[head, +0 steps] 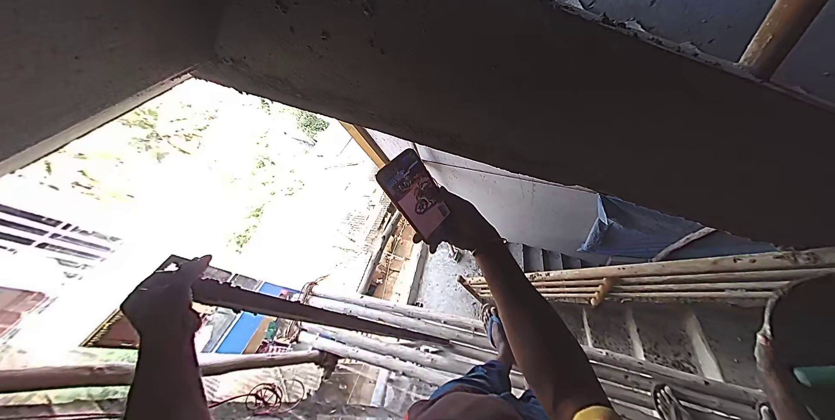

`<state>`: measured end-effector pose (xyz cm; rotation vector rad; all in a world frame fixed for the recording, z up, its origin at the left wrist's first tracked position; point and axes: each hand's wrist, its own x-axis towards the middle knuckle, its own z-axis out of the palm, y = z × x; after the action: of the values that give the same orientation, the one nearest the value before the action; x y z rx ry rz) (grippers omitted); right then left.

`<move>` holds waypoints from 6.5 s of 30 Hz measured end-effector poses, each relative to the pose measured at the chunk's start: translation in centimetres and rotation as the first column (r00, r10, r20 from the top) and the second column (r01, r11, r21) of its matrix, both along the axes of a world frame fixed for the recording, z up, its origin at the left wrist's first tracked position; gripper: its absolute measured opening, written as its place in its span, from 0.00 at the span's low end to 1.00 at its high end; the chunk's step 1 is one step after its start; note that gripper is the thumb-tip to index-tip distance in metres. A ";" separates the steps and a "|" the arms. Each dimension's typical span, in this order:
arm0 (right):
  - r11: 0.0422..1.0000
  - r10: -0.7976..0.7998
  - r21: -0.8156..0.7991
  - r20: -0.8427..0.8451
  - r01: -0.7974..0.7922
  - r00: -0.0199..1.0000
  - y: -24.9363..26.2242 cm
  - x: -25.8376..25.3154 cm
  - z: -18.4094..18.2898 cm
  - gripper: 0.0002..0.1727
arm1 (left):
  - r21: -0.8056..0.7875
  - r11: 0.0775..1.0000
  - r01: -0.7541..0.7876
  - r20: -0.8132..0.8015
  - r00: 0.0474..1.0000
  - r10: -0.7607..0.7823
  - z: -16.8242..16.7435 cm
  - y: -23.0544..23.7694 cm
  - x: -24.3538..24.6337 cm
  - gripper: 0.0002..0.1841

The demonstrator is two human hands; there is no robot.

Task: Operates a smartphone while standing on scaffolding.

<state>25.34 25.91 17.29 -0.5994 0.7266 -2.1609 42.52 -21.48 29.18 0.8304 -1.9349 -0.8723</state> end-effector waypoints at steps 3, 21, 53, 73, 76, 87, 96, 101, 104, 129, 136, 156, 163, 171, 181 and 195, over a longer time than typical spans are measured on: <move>1.000 -0.009 -0.008 -0.020 0.008 1.000 0.1 0.1 -0.1 0.36 | -0.010 1.000 0.003 0.013 1.000 -0.003 0.2 0.5 0.1 0.22; 0.998 -0.056 0.003 -0.037 0.056 0.998 0.8 0.3 -0.1 0.32 | -0.189 0.980 -0.067 0.346 0.929 0.130 1.5 1.1 -0.3 0.22; 0.999 -0.016 -0.032 0.001 0.016 1.000 0.9 -0.1 -0.6 0.38 | -0.214 0.974 0.079 0.200 0.979 -0.036 -0.5 -1.6 -1.3 0.18; 0.998 -0.014 -0.065 -0.010 0.014 1.000 1.3 0.0 -0.9 0.38 | -0.187 0.978 0.089 0.169 0.984 -0.057 0.1 1.0 -0.9 0.18; 0.997 0.001 -0.079 0.003 -0.001 1.000 1.2 -0.2 -1.1 0.38 | -0.224 0.971 0.087 0.181 0.982 -0.047 0.1 0.8 -0.8 0.17; 0.998 -0.015 -0.066 0.002 0.015 1.000 1.2 -0.2 -1.3 0.38 | -0.237 0.968 0.077 0.200 0.979 -0.028 -0.2 0.0 -0.9 0.19; 0.999 -0.015 -0.043 -0.008 0.015 1.000 1.4 0.1 -1.2 0.38 | -0.233 0.969 0.087 0.195 0.980 -0.041 0.0 0.6 -1.0 0.19; 0.999 -0.028 -0.028 0.004 0.028 1.000 1.6 0.2 -1.0 0.38 | -0.217 0.971 0.095 0.161 0.985 -0.060 -0.6 -0.4 -1.4 0.19; 0.997 -0.003 -0.072 0.014 0.004 1.000 1.4 -0.1 -1.5 0.38 | -0.219 0.970 0.105 0.146 0.986 -0.074 -0.5 0.0 -1.4 0.18; 0.995 -0.103 -0.013 0.031 0.103 0.994 2.7 -0.1 -0.9 0.35 | -0.284 0.958 0.049 0.227 0.974 0.017 0.1 1.6 -1.7 0.20; 0.996 -0.050 -0.076 0.041 0.053 0.998 2.2 -0.6 -1.7 0.37 | -0.278 0.957 0.089 0.187 0.982 -0.037 -0.2 0.5 -1.5 0.21; 0.981 -0.170 0.054 -0.198 0.184 0.965 2.5 0.4 -0.1 0.22 | -0.416 0.901 0.125 0.360 0.932 0.037 -0.4 -1.6 -0.8 0.24; 0.998 -0.064 -0.022 -0.059 0.063 0.996 2.0 -0.2 -0.9 0.32 | -0.291 0.946 0.145 0.121 0.986 -0.114 -1.1 -1.1 -1.1 0.19; 0.998 -0.064 -0.021 -0.049 0.063 0.997 2.0 -0.4 -1.4 0.31 | -0.301 0.944 0.134 0.141 0.985 -0.095 -1.1 -1.6 -1.4 0.19; 0.995 -0.098 -0.012 -0.074 0.097 0.992 2.2 -0.1 -1.2 0.28 | -0.411 0.907 0.095 0.195 0.981 -0.014 -1.2 -1.5 -1.1 0.21; 0.997 -0.075 -0.018 -0.045 0.074 0.996 2.1 -0.3 -1.0 0.29 | -0.400 0.912 0.086 0.119 0.992 -0.042 -1.6 -1.4 -1.4 0.17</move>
<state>25.04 27.98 16.33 -0.6410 0.7681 -2.2298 41.08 -22.89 27.62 0.5762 -2.1480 -0.4399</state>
